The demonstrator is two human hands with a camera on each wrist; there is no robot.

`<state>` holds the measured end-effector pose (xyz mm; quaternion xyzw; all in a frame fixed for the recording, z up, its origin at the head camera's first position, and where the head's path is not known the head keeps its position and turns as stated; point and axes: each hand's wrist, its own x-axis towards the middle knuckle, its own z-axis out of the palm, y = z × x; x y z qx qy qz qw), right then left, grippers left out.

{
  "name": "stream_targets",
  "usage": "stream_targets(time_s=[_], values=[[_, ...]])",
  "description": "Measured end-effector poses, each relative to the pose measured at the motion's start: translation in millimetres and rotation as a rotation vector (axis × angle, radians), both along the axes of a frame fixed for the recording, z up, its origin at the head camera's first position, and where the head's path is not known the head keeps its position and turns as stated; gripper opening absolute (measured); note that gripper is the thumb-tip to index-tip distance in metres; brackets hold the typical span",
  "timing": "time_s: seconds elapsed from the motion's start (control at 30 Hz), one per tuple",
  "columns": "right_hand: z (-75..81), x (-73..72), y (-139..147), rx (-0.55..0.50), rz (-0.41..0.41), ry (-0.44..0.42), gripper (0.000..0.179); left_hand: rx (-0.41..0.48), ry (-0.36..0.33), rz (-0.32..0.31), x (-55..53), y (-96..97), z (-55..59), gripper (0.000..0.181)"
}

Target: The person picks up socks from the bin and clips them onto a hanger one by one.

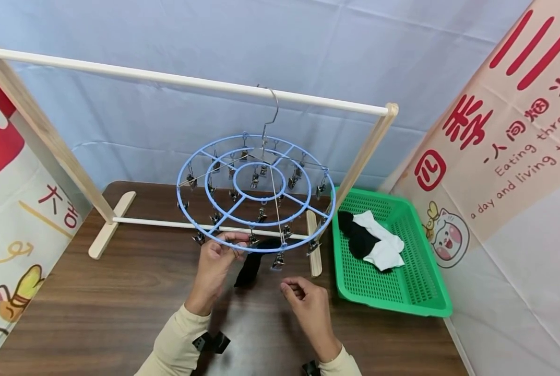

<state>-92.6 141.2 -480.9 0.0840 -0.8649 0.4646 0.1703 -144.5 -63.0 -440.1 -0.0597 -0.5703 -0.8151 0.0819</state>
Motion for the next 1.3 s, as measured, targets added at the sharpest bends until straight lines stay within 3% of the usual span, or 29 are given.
stream_targets(time_s=[0.23,0.47,0.63,0.77,1.0,1.3], values=[[-1.8,-0.6,4,-0.023,-0.003,0.007,0.006,0.027,0.040,0.033,0.8,-0.8,-0.3,0.016],[0.5,-0.2,6,-0.022,-0.016,-0.040,0.008,0.048,0.059,0.088,2.3,-2.6,1.3,0.015],[2.3,1.5,5,-0.007,-0.029,-0.070,0.007,0.025,0.018,0.127,7.2,-3.9,1.6,0.013],[2.6,2.5,5,-0.002,-0.033,-0.080,0.004,0.017,-0.025,0.119,11.4,-4.8,0.9,0.012],[5.4,3.4,5,-0.008,-0.037,-0.073,0.004,0.023,-0.037,0.035,13.6,-4.1,1.3,0.013],[7.9,5.6,7,-0.002,-0.041,-0.070,0.005,0.179,-0.111,-0.193,18.7,-4.6,0.6,0.021]])
